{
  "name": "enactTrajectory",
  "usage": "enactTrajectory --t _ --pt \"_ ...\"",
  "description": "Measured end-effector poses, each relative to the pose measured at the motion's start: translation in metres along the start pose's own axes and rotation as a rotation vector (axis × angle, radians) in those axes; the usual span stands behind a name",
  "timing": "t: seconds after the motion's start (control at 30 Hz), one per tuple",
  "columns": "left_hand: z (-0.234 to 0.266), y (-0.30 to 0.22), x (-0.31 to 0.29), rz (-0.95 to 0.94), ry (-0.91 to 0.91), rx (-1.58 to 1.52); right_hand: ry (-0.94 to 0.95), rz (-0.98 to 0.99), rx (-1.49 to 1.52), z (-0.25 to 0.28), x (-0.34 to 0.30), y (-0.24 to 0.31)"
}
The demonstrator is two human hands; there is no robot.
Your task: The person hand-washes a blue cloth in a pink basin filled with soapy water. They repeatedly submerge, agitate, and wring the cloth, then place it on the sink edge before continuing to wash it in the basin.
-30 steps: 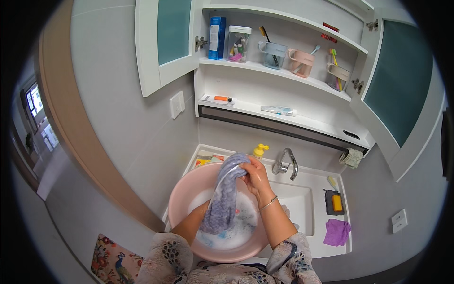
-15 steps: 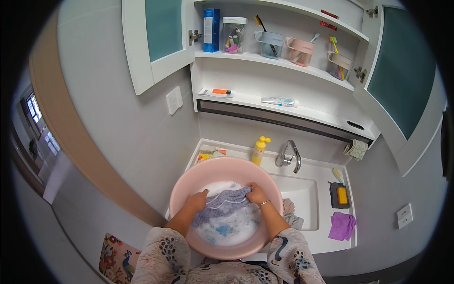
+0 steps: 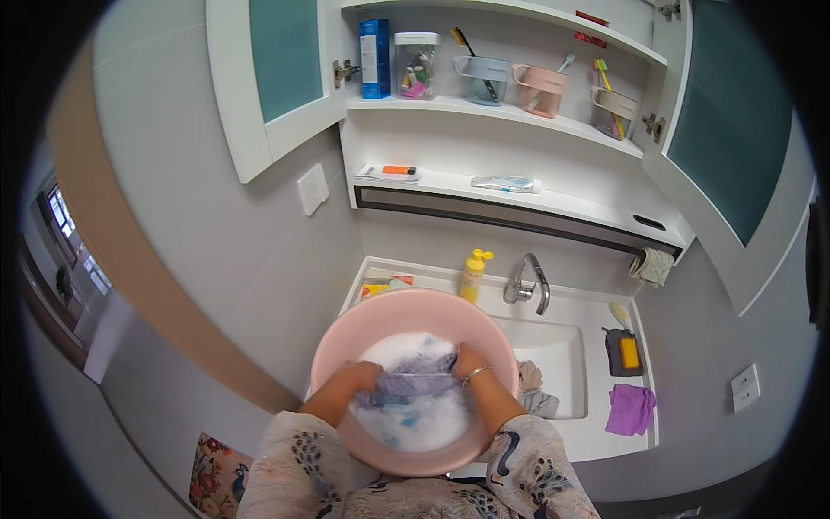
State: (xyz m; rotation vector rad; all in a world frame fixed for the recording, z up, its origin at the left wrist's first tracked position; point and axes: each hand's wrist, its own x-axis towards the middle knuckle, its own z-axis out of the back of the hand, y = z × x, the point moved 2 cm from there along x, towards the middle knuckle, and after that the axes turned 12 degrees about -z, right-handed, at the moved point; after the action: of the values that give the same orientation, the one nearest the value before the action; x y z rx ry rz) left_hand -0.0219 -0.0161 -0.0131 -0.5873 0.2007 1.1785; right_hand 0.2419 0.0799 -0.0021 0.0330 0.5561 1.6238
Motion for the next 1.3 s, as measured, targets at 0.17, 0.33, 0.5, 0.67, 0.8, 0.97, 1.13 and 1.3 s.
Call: enactTrajectory --t 0.17,0.33,0.5,0.67,0.8,0.97,1.13,1.3 --pt "0.056 0.002 -0.022 0.085 -0.241 -0.758 0.109 -0.174 0.594 0.046 0.004 -0.003" --pt "0.037 -0.003 -0.02 0.164 -0.345 -1.323 0.026 -0.03 0.841 0.034 0.029 -0.009" --pt "0.012 -0.009 -0.003 0.026 -0.364 -0.472 -0.138 0.084 0.825 0.053 0.007 0.033" --pt "0.015 -0.027 -0.001 0.06 -0.021 -0.804 0.26 0.476 0.774 0.085 -0.048 0.067" --pt "0.05 -0.062 -0.008 -0.294 -0.589 -1.092 0.384 0.509 0.856 0.091 -0.061 0.073" --pt "0.061 -0.078 0.003 -0.442 -0.458 -1.266 0.347 0.48 0.95 0.072 -0.044 0.065" --pt "0.05 -0.08 -0.005 -0.266 -0.529 -1.381 0.33 0.389 0.8 0.031 -0.04 0.049" --pt "0.049 -0.075 -0.005 -0.321 -0.435 -1.29 0.226 0.479 0.499 0.048 -0.057 0.062"
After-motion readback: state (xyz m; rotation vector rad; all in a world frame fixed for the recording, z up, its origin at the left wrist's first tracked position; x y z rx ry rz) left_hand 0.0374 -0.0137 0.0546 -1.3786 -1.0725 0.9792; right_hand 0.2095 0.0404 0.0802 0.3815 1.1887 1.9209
